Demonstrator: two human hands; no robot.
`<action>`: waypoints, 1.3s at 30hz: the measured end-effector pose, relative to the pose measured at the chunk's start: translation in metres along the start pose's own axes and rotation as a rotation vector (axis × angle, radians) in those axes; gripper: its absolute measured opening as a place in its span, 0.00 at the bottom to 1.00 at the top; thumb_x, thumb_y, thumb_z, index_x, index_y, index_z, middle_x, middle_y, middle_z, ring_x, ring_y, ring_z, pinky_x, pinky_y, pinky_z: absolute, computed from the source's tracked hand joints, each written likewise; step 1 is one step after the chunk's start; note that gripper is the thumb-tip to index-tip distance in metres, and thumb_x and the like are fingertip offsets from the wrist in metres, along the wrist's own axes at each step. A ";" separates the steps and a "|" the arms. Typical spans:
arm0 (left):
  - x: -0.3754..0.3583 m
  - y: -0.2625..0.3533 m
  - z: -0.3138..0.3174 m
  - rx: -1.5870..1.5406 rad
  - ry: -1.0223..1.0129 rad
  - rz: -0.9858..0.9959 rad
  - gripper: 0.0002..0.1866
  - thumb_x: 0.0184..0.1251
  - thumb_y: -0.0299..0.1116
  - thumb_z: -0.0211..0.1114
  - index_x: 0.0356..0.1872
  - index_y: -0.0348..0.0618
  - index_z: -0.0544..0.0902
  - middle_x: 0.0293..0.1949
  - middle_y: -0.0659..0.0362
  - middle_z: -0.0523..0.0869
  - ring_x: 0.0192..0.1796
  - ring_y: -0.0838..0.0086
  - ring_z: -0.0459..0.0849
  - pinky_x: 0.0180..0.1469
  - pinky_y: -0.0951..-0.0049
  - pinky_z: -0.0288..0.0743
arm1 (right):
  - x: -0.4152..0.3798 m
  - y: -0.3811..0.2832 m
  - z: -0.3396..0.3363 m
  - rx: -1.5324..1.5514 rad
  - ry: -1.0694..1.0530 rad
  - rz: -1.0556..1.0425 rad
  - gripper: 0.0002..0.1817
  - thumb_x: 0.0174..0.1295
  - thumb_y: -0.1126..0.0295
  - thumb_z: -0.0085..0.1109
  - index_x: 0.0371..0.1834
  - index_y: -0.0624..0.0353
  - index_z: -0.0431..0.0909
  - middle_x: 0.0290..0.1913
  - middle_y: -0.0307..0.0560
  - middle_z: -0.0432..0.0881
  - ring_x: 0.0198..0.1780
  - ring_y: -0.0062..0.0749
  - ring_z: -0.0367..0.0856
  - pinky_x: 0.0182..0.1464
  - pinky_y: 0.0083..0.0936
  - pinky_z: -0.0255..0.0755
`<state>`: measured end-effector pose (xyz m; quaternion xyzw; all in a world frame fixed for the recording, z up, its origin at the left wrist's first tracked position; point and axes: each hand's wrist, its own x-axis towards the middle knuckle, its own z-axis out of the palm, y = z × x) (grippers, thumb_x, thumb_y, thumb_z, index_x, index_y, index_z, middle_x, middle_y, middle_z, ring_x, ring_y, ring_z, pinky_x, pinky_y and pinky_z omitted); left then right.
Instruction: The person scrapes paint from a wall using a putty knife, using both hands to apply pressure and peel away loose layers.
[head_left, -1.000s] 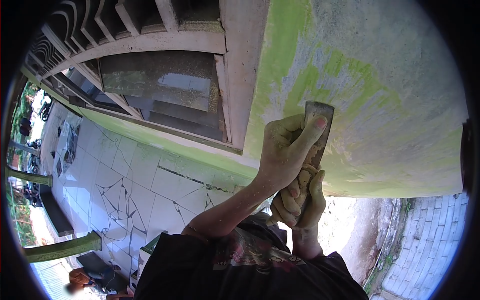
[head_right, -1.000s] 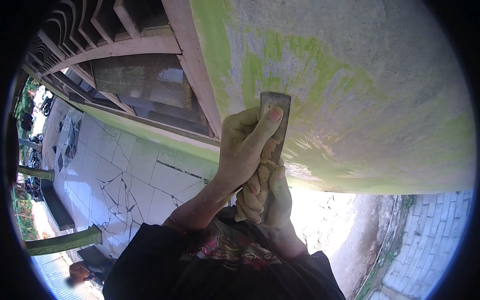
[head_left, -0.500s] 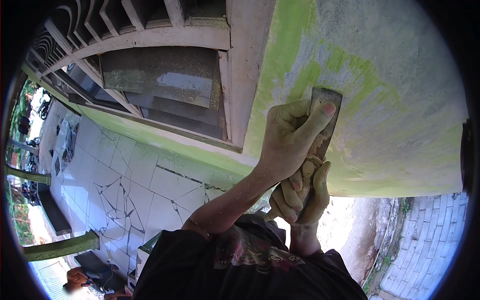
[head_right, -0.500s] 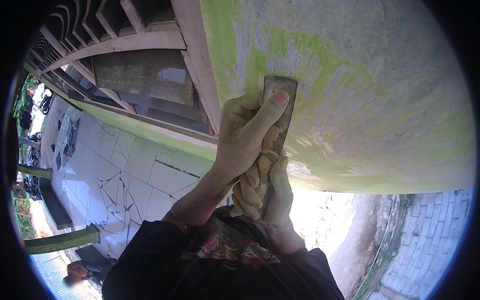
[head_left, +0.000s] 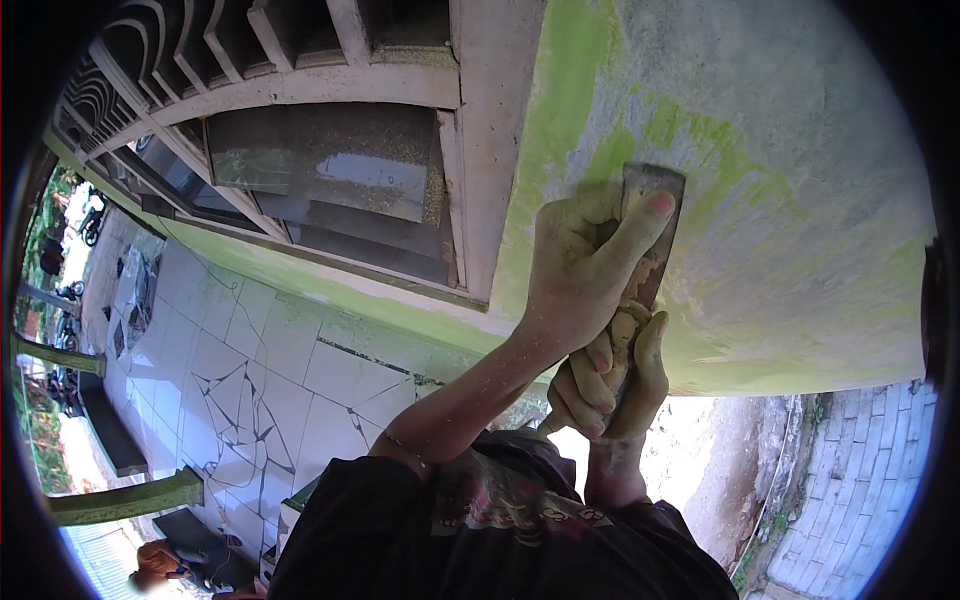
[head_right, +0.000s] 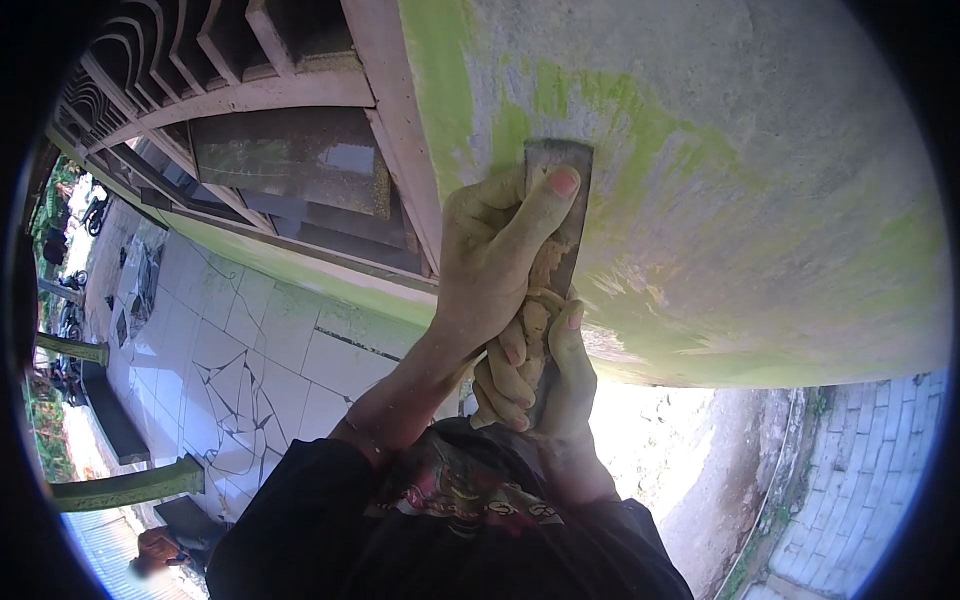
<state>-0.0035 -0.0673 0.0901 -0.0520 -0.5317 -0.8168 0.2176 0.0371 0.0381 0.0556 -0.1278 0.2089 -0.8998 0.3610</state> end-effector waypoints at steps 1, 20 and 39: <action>0.005 0.008 0.002 -0.016 -0.014 0.040 0.19 0.71 0.38 0.61 0.18 0.43 0.76 0.15 0.71 0.71 0.19 0.91 0.64 0.20 0.83 0.55 | 0.008 -0.003 -0.004 -0.036 -0.174 0.003 0.30 0.71 0.38 0.26 0.36 0.58 0.61 0.12 0.39 0.60 0.05 0.24 0.56 0.09 0.21 0.56; -0.001 -0.007 -0.004 0.078 0.031 0.113 0.20 0.71 0.36 0.61 0.16 0.42 0.73 0.14 0.71 0.70 0.18 0.90 0.62 0.18 0.81 0.53 | 0.003 0.006 -0.015 -0.019 -0.197 0.022 0.32 0.71 0.38 0.23 0.32 0.58 0.62 0.11 0.38 0.59 0.06 0.24 0.56 0.09 0.21 0.57; -0.007 0.001 -0.001 0.056 0.081 0.022 0.23 0.71 0.40 0.60 0.15 0.40 0.73 0.12 0.69 0.69 0.17 0.89 0.62 0.18 0.79 0.54 | 0.000 0.004 -0.009 -0.004 -0.118 0.054 0.31 0.71 0.38 0.25 0.34 0.59 0.62 0.12 0.38 0.58 0.06 0.25 0.55 0.09 0.22 0.54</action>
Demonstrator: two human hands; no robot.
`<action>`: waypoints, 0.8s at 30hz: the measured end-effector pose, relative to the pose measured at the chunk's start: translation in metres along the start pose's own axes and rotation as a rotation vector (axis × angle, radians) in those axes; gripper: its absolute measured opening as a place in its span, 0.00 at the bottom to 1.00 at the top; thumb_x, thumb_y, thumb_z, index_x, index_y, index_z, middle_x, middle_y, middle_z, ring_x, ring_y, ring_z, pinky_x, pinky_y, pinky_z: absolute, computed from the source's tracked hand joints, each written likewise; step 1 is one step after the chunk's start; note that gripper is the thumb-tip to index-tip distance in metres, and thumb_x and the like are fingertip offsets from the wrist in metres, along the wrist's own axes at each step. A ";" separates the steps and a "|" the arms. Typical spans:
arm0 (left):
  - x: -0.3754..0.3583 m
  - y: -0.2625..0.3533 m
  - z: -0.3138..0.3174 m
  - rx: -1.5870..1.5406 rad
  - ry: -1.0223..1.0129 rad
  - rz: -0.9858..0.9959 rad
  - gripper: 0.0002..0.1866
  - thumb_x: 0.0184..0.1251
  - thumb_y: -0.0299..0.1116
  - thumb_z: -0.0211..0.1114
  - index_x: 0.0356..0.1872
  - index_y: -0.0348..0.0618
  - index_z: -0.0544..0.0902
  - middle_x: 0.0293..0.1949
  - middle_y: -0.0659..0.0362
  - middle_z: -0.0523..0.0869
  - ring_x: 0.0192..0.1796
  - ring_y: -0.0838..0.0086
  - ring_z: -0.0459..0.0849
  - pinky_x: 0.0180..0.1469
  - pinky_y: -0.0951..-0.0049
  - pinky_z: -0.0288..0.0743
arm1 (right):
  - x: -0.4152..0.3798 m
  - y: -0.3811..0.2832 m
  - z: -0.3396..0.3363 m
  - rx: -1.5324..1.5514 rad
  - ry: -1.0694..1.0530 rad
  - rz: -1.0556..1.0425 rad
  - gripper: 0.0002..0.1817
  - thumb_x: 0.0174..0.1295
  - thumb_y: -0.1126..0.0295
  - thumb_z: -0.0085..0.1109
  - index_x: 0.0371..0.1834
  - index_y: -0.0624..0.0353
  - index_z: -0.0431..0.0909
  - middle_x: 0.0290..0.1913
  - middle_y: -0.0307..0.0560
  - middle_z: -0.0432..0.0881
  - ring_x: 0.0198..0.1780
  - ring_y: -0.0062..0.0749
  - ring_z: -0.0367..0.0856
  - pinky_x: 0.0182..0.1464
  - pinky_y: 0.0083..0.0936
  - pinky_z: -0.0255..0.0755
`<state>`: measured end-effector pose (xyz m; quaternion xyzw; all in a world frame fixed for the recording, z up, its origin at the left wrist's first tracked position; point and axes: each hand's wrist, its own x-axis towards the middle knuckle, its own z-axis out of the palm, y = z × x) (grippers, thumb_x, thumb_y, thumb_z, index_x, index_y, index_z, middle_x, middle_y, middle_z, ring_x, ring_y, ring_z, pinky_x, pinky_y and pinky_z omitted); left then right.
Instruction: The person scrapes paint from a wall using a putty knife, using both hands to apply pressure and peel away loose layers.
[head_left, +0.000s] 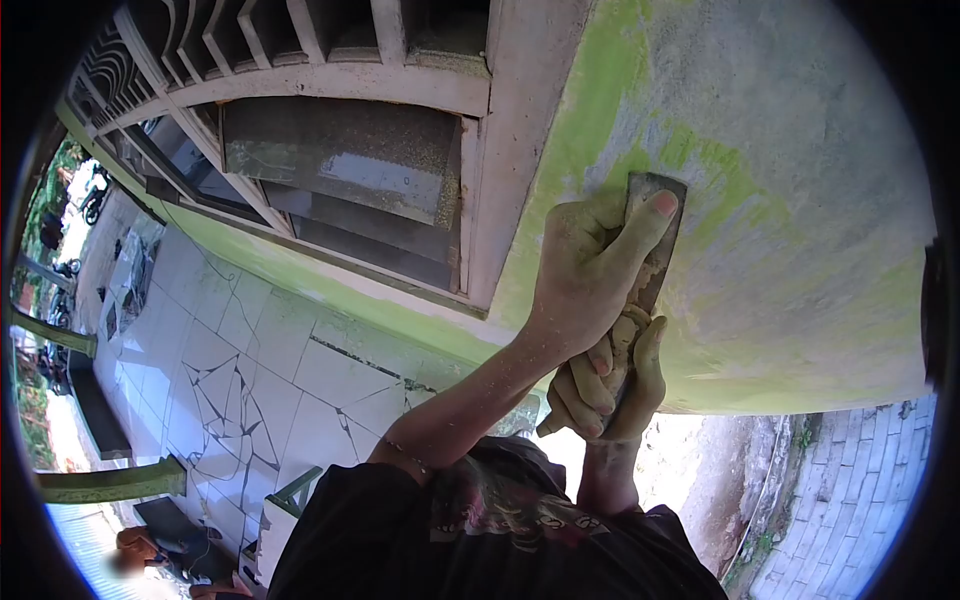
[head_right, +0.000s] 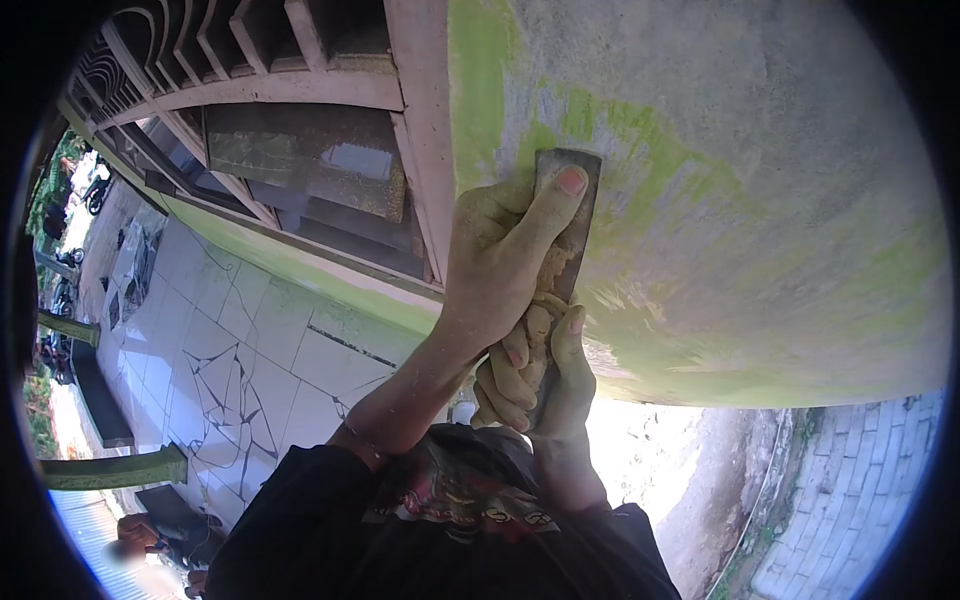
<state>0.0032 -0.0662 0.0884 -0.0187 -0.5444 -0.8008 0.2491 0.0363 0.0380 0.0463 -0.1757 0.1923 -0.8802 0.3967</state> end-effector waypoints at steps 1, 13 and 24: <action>0.002 0.003 -0.001 -0.037 0.000 0.021 0.24 0.72 0.40 0.60 0.14 0.40 0.72 0.12 0.69 0.68 0.17 0.89 0.61 0.17 0.79 0.54 | 0.002 0.001 0.001 0.031 -0.079 -0.003 0.31 0.71 0.38 0.26 0.34 0.59 0.62 0.12 0.38 0.58 0.06 0.25 0.55 0.09 0.22 0.55; -0.010 -0.033 -0.022 0.157 0.005 -0.079 0.25 0.73 0.43 0.57 0.15 0.42 0.71 0.14 0.69 0.68 0.18 0.89 0.62 0.19 0.81 0.54 | -0.013 0.021 -0.028 -0.103 0.226 0.022 0.33 0.70 0.37 0.20 0.30 0.57 0.62 0.10 0.35 0.56 0.06 0.24 0.54 0.10 0.21 0.51; -0.028 -0.027 -0.025 0.046 -0.141 -0.201 0.16 0.77 0.39 0.49 0.32 0.37 0.73 0.24 0.60 0.78 0.23 0.79 0.80 0.19 0.83 0.67 | -0.007 0.017 -0.036 -0.018 0.180 -0.103 0.22 0.74 0.50 0.31 0.59 0.53 0.49 0.23 0.46 0.65 0.09 0.25 0.58 0.08 0.21 0.58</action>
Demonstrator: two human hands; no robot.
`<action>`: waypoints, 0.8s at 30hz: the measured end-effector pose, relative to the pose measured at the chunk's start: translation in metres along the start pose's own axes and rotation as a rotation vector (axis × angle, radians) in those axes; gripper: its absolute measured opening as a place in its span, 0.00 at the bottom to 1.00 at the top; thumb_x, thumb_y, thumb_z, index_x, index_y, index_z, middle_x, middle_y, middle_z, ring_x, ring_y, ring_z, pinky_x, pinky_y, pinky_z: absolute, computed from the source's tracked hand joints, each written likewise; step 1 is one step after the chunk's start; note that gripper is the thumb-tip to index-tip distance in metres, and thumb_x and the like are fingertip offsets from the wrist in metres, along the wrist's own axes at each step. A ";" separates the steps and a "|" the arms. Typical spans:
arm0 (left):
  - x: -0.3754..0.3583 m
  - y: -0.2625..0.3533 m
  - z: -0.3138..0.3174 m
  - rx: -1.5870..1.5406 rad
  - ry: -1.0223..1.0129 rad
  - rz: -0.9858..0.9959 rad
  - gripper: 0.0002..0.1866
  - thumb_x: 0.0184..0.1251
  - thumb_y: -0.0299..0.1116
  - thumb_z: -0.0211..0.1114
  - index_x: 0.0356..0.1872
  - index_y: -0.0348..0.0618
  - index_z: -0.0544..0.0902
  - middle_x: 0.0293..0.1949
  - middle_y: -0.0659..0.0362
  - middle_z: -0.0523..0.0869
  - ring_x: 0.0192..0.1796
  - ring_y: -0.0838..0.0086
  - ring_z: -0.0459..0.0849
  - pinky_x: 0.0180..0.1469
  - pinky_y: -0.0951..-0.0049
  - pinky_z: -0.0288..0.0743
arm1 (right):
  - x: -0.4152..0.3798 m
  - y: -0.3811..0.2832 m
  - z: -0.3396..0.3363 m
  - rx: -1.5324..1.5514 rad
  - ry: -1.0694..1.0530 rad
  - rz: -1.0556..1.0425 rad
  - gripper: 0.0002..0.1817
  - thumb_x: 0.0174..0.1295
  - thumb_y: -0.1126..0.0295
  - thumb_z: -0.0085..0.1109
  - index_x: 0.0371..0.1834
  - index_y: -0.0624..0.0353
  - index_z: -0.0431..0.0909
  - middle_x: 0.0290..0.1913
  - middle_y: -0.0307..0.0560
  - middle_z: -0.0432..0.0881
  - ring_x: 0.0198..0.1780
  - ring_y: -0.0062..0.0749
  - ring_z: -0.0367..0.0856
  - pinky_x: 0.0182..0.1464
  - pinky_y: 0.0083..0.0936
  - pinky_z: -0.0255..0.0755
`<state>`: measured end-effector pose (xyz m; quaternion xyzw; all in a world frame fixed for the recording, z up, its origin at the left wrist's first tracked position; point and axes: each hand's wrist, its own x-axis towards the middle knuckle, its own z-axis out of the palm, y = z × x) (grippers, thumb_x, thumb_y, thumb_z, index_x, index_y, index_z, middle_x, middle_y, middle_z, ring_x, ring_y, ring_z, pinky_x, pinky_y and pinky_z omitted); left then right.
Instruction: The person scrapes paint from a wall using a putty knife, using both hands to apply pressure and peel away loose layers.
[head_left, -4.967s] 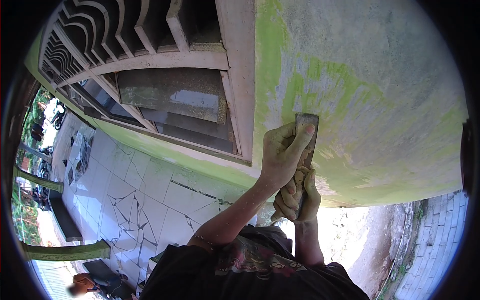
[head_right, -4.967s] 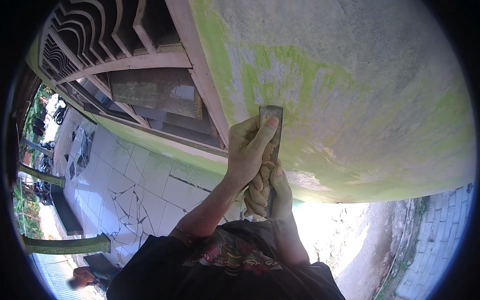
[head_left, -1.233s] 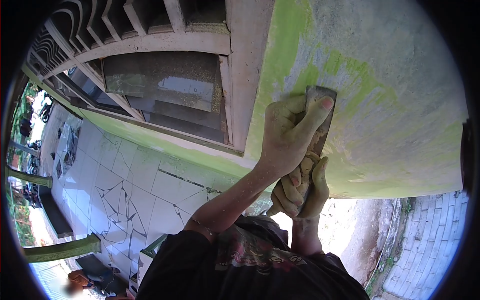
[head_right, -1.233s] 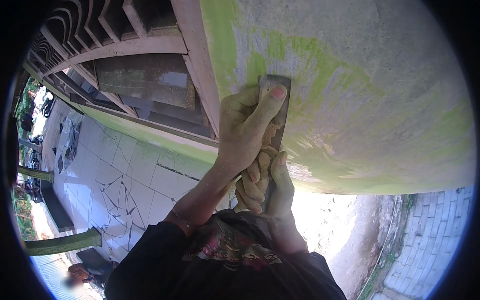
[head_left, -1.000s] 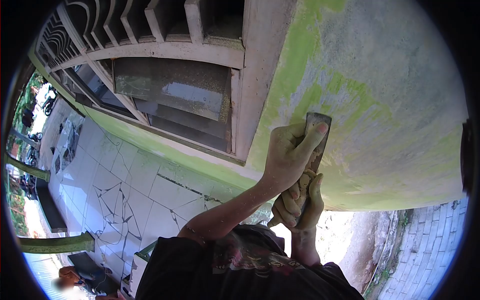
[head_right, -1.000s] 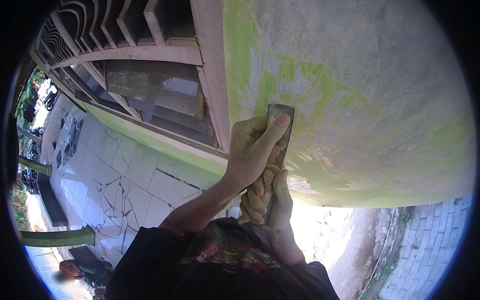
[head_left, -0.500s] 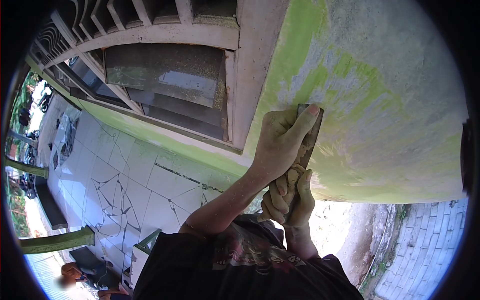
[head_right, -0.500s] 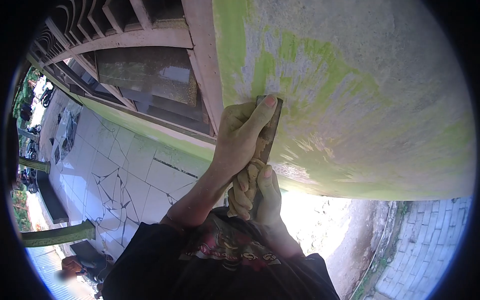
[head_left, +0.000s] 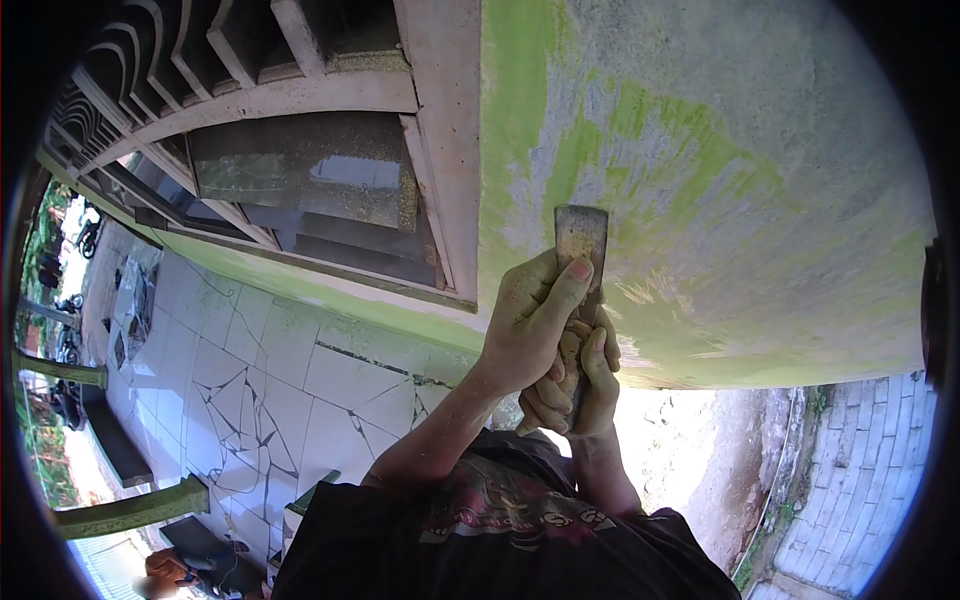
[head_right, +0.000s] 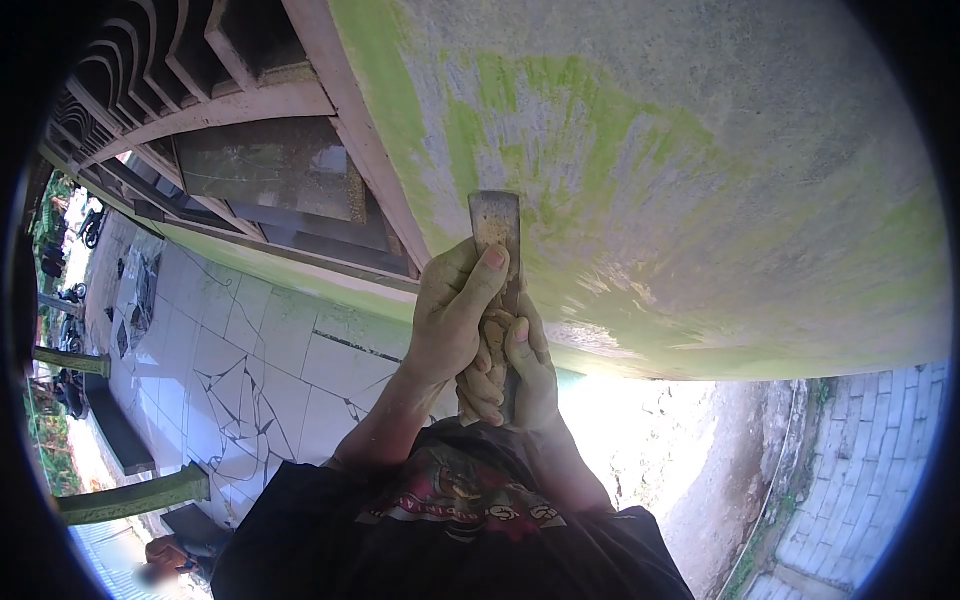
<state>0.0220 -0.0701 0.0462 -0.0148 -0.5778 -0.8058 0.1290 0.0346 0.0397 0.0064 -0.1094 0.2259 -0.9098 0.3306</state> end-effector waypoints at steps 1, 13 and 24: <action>0.000 0.005 0.001 -0.003 0.004 -0.012 0.16 0.77 0.39 0.49 0.32 0.37 0.73 0.24 0.60 0.78 0.23 0.79 0.80 0.19 0.83 0.67 | 0.000 0.000 -0.003 0.105 -0.057 -0.007 0.28 0.75 0.54 0.32 0.74 0.50 0.41 0.30 0.50 0.68 0.11 0.25 0.61 0.09 0.21 0.61; -0.004 0.026 0.003 -0.229 0.005 -0.066 0.15 0.75 0.37 0.53 0.30 0.38 0.77 0.19 0.64 0.77 0.17 0.85 0.73 0.16 0.85 0.62 | 0.011 0.003 0.008 0.160 -0.278 0.030 0.21 0.75 0.54 0.33 0.61 0.57 0.55 0.27 0.48 0.68 0.09 0.25 0.61 0.09 0.23 0.65; -0.005 0.013 -0.012 -0.210 0.012 -0.115 0.16 0.74 0.37 0.55 0.28 0.35 0.76 0.21 0.59 0.79 0.21 0.74 0.82 0.23 0.74 0.78 | 0.002 0.014 0.008 0.195 -0.082 0.143 0.28 0.72 0.44 0.32 0.35 0.62 0.63 0.12 0.42 0.62 0.06 0.26 0.59 0.10 0.23 0.63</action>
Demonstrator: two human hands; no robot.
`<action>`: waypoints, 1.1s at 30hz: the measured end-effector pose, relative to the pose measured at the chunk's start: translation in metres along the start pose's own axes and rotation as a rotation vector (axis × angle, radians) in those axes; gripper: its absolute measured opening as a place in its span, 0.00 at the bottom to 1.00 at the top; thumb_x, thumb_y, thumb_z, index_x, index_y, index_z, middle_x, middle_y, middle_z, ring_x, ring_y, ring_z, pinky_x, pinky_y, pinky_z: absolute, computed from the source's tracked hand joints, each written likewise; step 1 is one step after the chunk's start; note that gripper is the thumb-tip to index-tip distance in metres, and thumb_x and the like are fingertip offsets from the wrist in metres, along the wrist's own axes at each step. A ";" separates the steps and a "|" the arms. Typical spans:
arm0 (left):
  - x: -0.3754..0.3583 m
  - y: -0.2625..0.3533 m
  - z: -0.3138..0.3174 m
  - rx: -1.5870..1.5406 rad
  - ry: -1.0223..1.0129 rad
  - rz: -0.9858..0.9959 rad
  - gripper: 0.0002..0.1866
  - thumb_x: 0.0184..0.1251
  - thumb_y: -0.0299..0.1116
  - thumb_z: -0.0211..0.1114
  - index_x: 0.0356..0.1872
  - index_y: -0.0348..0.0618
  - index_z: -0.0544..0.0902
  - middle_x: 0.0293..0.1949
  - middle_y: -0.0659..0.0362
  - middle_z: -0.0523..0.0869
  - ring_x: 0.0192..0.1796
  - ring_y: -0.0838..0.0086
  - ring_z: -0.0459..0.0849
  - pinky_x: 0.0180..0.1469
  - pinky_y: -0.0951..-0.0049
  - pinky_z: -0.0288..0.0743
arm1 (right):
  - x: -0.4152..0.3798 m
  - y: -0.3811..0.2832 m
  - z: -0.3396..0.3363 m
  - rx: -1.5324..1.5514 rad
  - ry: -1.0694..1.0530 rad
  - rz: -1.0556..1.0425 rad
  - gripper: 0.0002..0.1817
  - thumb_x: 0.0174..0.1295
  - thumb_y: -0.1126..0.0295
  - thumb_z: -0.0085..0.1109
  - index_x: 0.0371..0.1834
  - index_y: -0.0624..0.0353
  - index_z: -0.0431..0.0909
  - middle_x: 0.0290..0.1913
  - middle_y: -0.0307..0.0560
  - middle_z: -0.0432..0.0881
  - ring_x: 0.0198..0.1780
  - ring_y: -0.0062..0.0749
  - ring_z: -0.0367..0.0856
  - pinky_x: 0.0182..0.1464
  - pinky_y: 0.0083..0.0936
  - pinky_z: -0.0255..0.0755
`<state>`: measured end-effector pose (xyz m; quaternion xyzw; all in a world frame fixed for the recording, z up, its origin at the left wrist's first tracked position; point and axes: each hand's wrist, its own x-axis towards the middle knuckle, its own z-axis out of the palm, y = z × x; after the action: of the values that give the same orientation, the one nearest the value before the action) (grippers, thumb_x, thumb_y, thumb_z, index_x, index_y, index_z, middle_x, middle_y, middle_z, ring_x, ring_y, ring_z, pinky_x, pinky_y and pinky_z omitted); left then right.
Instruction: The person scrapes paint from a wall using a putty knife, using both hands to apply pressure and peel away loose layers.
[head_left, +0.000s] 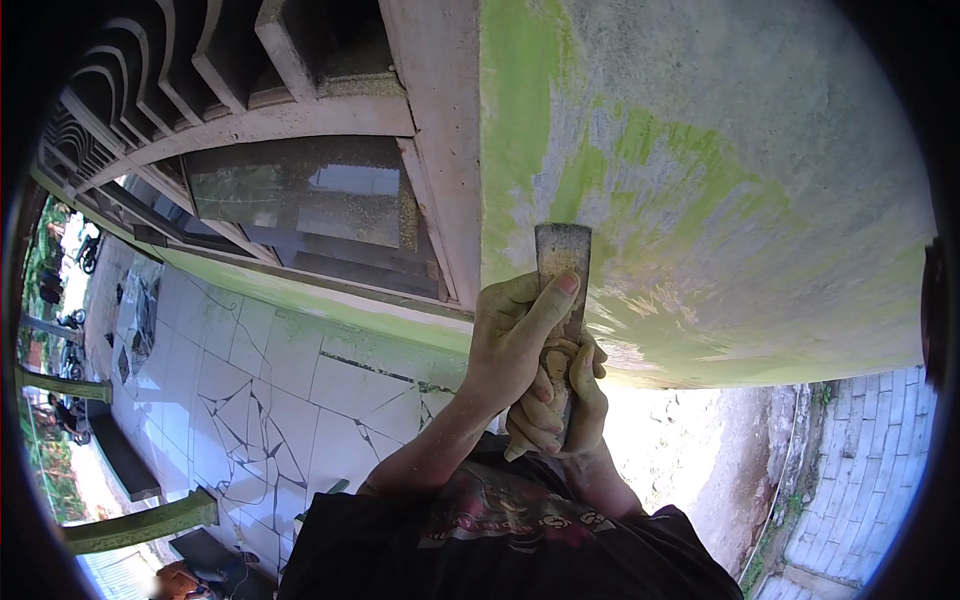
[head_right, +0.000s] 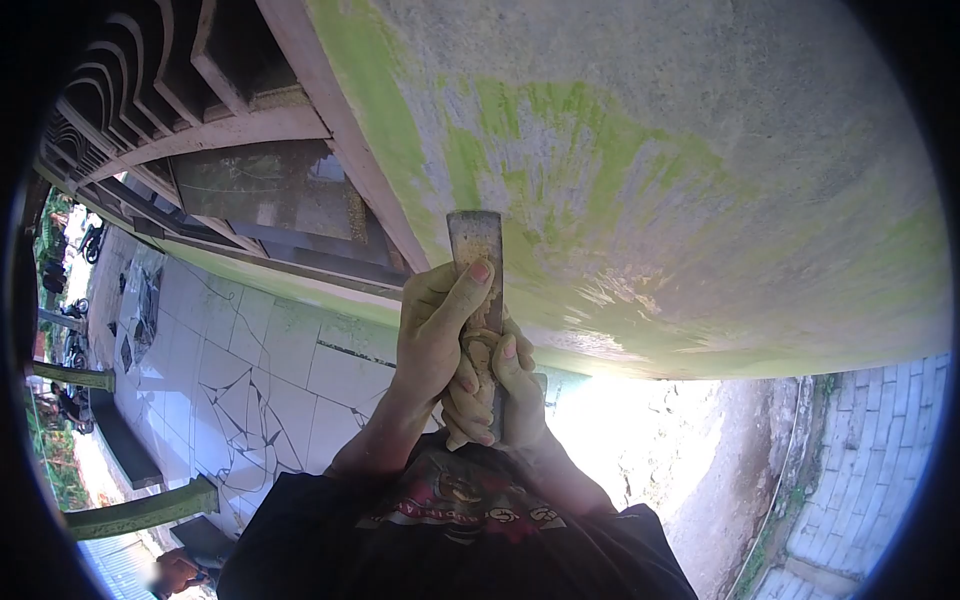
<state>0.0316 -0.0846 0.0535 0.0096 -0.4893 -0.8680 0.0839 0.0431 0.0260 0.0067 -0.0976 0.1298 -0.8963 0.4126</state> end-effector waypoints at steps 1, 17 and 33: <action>0.002 -0.002 -0.002 0.094 0.022 0.054 0.16 0.74 0.37 0.56 0.27 0.35 0.75 0.21 0.59 0.79 0.21 0.74 0.82 0.23 0.74 0.78 | 0.003 0.000 -0.004 0.013 -0.076 0.033 0.30 0.72 0.43 0.31 0.32 0.62 0.63 0.12 0.41 0.62 0.06 0.26 0.60 0.10 0.23 0.63; 0.006 -0.011 -0.007 0.036 0.059 0.078 0.19 0.73 0.37 0.57 0.21 0.38 0.75 0.17 0.63 0.75 0.16 0.79 0.78 0.17 0.79 0.71 | 0.000 0.008 -0.005 0.167 -0.117 0.103 0.32 0.71 0.39 0.30 0.29 0.61 0.63 0.11 0.40 0.61 0.07 0.25 0.60 0.10 0.22 0.58; 0.011 0.011 0.005 0.110 0.130 0.157 0.19 0.72 0.36 0.60 0.18 0.43 0.75 0.16 0.71 0.70 0.20 0.92 0.63 0.20 0.83 0.54 | 0.015 -0.004 0.014 0.026 -0.163 0.091 0.30 0.72 0.41 0.29 0.29 0.59 0.64 0.11 0.37 0.61 0.05 0.23 0.59 0.09 0.21 0.56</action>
<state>0.0215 -0.0878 0.0661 0.0323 -0.5290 -0.8281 0.1826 0.0346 0.0153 0.0220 -0.1589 0.0886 -0.8672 0.4635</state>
